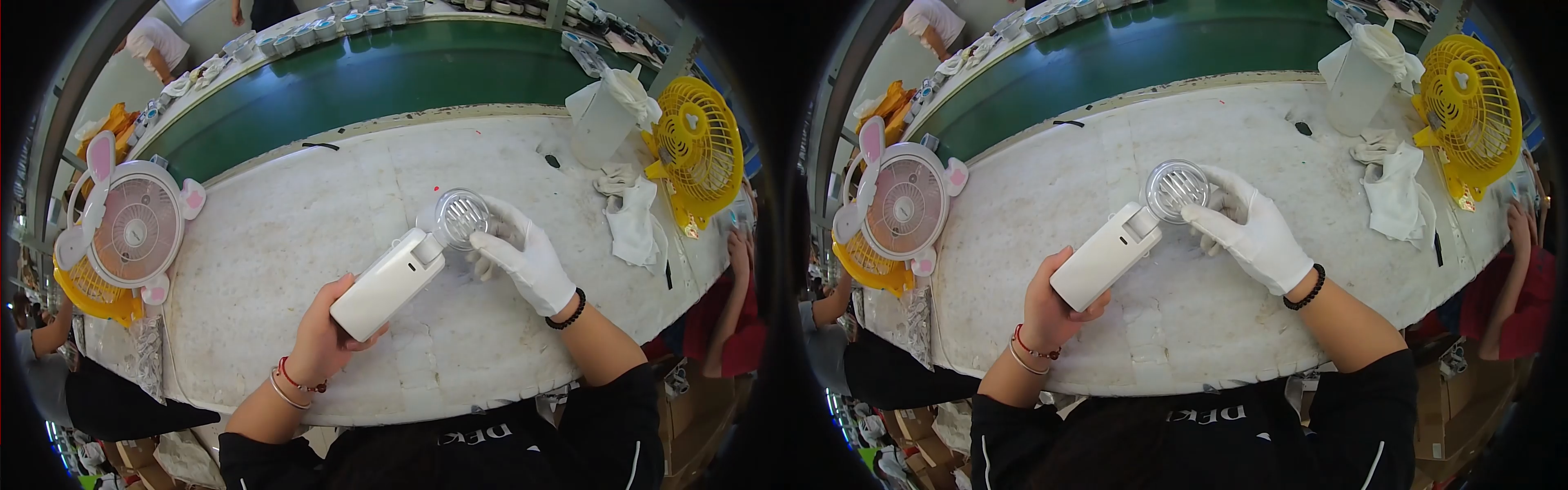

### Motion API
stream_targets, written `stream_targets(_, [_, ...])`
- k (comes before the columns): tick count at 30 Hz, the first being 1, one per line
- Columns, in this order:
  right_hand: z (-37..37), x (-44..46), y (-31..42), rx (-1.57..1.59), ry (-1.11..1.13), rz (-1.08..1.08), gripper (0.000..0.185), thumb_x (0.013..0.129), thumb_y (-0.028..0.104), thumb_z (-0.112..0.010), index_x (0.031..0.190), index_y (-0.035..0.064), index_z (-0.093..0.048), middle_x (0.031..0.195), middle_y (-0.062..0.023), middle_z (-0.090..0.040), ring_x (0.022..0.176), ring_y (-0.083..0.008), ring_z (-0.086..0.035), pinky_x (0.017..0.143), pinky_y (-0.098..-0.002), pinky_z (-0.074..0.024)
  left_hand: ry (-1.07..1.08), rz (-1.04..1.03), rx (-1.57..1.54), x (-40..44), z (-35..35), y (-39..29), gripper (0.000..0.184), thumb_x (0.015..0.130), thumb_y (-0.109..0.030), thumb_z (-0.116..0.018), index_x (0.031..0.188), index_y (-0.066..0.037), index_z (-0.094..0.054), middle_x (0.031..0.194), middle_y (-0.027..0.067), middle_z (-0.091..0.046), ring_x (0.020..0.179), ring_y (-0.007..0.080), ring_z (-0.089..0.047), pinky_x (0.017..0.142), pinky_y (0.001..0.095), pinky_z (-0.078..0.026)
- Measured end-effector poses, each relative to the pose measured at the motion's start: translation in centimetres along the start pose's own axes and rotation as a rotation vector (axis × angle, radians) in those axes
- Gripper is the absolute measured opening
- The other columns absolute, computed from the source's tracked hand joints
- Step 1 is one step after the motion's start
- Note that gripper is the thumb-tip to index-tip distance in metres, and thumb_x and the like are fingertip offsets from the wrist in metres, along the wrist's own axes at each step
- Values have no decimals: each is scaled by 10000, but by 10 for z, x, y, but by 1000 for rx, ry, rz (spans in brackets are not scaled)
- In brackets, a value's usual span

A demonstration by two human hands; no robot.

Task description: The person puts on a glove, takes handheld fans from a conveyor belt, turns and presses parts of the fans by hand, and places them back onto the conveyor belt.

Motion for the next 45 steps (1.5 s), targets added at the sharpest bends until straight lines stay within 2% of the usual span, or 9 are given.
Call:
stream_targets(8, [1, 2, -2, 2, 13, 12, 596, 838, 172, -680, 1341, 14, -402, 851, -44, -577, 704, -94, -556, 599, -228, -465, 69, -5, -38, 1, -2, -1, 487, 942, -399, -327, 1101, 3, -551, 697, 67, -539, 485, 94, -358, 409, 225, -251])
stream_targets(14, [4, 2, 3, -59, 23, 134, 465, 864, 130, -631, 1287, 37, -462, 918, -42, -593, 769, -90, -559, 680, -235, -466, -240, -333, 298, -3, 2, -33, 414, 973, -379, -363, 1116, -21, -514, 877, 70, -558, 675, 111, -505, 500, 225, -370])
stream_targets(19, [9, 4, 2, -103, 18, 201, 421, 851, 188, -660, 1228, 63, -521, 914, -28, -584, 805, -94, -547, 720, -236, -466, -470, -545, 990, 50, 21, -127, 505, 986, -416, -318, 1246, -9, -466, 907, 77, -574, 663, 107, -517, 570, 243, -425])
stream_targets(23, [8, 5, 4, -188, 42, 242, 392, 853, 204, -656, 1200, 63, -540, 897, -30, -589, 804, -91, -546, 721, -237, -464, -886, -829, 1808, 131, 39, -213, 556, 959, -436, -349, 1314, -12, -411, 1060, 188, -601, 780, 295, -620, 705, 359, -491])
stream_targets(26, [10, 7, 3, -193, 40, 231, 369, 857, 203, -650, 1182, 61, -551, 873, -28, -596, 785, -85, -546, 708, -235, -463, -1025, -442, 1966, 182, 56, -228, 559, 941, -451, -367, 1317, -39, -409, 1094, 224, -586, 973, 385, -578, 827, 418, -462])
stream_targets(29, [15, 7, 5, -177, 42, 205, 343, 868, 152, -630, 1185, 50, -547, 913, -24, -589, 825, -75, -547, 731, -230, -461, -1186, -553, 2014, 194, 59, -226, 503, 930, -424, -422, 1269, -55, -468, 1102, 213, -584, 1074, 382, -518, 904, 418, -419])
stream_targets(32, [16, 6, 6, -116, 44, 219, 317, 875, 128, -618, 1175, 44, -553, 957, -23, -591, 862, -72, -555, 745, -228, -461, -671, -1142, 1907, 170, 14, -214, 366, 891, -318, -545, 1169, -79, -555, 1100, 177, -586, 1106, 345, -497, 933, 408, -391])
stream_targets(36, [18, 8, 8, -70, 32, 258, 283, 884, 130, -608, 1151, 44, -569, 981, -19, -602, 877, -73, -568, 741, -230, -465, 33, -1010, 1696, 71, -68, -117, 184, 751, -96, -678, 928, -99, -627, 1043, 90, -572, 1081, 302, -505, 979, 419, -329])
stream_targets(45, [18, 7, 7, -104, 19, 278, 256, 893, 143, -599, 1129, 47, -581, 967, -9, -606, 848, -71, -573, 717, -228, -469, 123, -875, 1906, 8, -103, -38, 134, 699, -114, -707, 812, -151, -645, 1009, 26, -518, 1210, 279, -414, 1070, 525, -159])
Point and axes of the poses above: each hand's wrist, its own x-axis towards the middle knuckle, its own z-axis out of the back of the hand, y = z × x, the point moved 9 cm from there along x, towards the middle knuckle
